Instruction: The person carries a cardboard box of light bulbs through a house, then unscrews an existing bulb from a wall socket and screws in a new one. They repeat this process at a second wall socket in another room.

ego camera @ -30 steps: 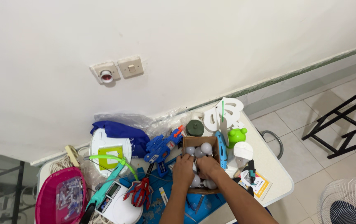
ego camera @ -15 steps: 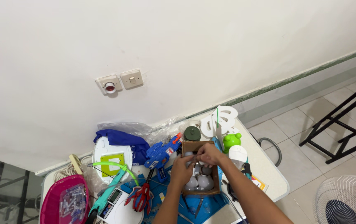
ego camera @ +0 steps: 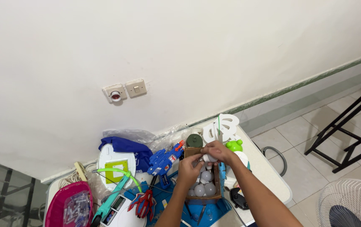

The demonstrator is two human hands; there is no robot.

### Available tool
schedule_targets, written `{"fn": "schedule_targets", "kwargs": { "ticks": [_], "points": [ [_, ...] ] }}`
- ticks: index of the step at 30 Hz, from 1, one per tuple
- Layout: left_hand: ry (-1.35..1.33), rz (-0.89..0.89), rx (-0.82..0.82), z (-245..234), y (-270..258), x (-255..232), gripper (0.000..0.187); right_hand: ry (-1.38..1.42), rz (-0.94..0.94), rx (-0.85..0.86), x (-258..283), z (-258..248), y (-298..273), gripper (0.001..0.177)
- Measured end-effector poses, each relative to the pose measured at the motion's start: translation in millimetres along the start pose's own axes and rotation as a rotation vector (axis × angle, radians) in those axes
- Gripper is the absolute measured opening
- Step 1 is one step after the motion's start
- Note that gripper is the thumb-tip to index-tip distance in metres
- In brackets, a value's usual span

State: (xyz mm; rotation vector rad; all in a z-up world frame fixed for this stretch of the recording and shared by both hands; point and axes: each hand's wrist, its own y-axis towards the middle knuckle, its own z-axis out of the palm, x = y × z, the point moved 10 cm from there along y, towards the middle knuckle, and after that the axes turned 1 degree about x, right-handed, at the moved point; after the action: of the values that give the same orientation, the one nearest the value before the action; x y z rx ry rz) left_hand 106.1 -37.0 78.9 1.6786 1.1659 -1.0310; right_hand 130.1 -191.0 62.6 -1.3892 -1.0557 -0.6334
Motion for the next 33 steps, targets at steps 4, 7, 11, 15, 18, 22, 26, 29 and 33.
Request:
{"fn": "schedule_targets", "kwargs": {
  "ticks": [4,7,11,15,18,22,26,29,33],
  "points": [
    [-0.295,-0.063,-0.007,17,10,18,0.03,0.249,0.0,-0.062,5,-8,-13,0.032],
    [-0.51,-0.078,-0.025,23,19,25,0.028,0.45,-0.078,-0.086,13,-9,-22,0.036],
    [-0.656,-0.14,-0.065,22,19,25,0.029,0.694,-0.205,-0.095,23,-7,-38,0.037],
    [-0.747,-0.25,-0.125,22,15,18,0.033,0.862,-0.272,-0.163,31,-6,-51,0.038],
    [-0.854,-0.302,-0.163,22,6,12,0.033,0.903,-0.298,-0.204,35,-2,-59,0.04],
    [-1.022,-0.336,-0.168,25,-1,9,0.033,0.938,-0.327,-0.227,36,3,-67,0.043],
    [-1.113,-0.364,-0.168,27,-6,12,0.031,0.927,-0.349,-0.219,41,9,-71,0.044],
    [-1.17,-0.331,-0.153,26,-4,10,0.03,0.923,-0.336,-0.211,45,12,-73,0.044],
    [-1.164,-0.34,-0.162,23,-3,13,0.027,0.954,-0.348,-0.198,49,14,-74,0.045]
  ]
}}
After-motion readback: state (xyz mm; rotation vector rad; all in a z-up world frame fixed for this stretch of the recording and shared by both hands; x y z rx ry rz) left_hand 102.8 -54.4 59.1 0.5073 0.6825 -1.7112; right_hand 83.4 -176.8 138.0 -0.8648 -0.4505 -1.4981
